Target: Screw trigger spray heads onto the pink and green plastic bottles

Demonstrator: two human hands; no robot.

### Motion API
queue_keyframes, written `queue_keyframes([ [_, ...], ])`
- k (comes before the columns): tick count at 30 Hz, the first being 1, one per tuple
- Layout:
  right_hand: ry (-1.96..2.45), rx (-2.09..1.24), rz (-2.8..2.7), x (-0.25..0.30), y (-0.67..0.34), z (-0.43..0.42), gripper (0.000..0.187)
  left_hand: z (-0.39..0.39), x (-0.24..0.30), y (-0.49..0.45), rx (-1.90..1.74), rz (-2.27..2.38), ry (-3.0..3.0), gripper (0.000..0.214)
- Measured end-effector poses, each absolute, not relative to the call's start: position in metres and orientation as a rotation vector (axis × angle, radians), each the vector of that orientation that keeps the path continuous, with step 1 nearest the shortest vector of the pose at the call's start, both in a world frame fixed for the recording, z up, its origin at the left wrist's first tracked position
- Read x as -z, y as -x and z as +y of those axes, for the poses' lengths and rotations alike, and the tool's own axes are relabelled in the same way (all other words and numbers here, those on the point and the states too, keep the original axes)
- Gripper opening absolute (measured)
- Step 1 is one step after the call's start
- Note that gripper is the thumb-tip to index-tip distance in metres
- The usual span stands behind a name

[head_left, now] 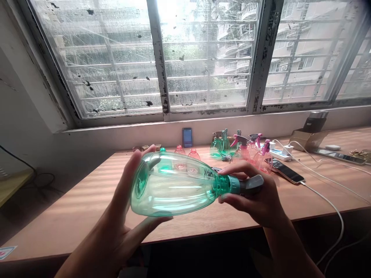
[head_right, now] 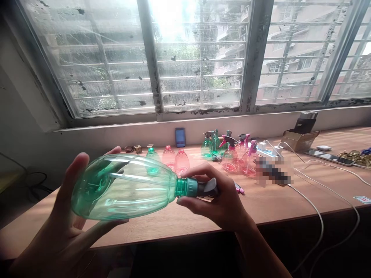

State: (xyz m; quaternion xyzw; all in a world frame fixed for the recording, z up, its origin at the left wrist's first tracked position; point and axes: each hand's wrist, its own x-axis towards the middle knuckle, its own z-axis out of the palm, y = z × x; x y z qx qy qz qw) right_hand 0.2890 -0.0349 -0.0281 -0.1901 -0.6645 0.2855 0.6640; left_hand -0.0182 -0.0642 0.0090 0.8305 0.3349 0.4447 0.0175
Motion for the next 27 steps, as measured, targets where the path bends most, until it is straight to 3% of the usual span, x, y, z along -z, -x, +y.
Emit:
queue_keyframes([
  [5,0.468,-0.524,-1.537,0.028,-0.29,-0.036,0.037,-0.064,-0.006,0.018,-1.391,1.124,-2.503,0.11],
  [11,0.502,-0.465,-1.536,0.027,-0.29,-0.034,0.038,-0.06,-0.015,0.013,-1.379,1.057,-2.368,0.09],
  [16,0.48,-0.694,-1.431,0.02,-0.286,-0.04,0.032,-0.061,-0.012,0.016,-1.41,1.182,-2.459,0.108],
  [27,0.493,-0.71,-1.399,0.017,-0.284,-0.044,0.032,-0.06,-0.018,0.009,-1.289,1.129,-2.425,0.104],
])
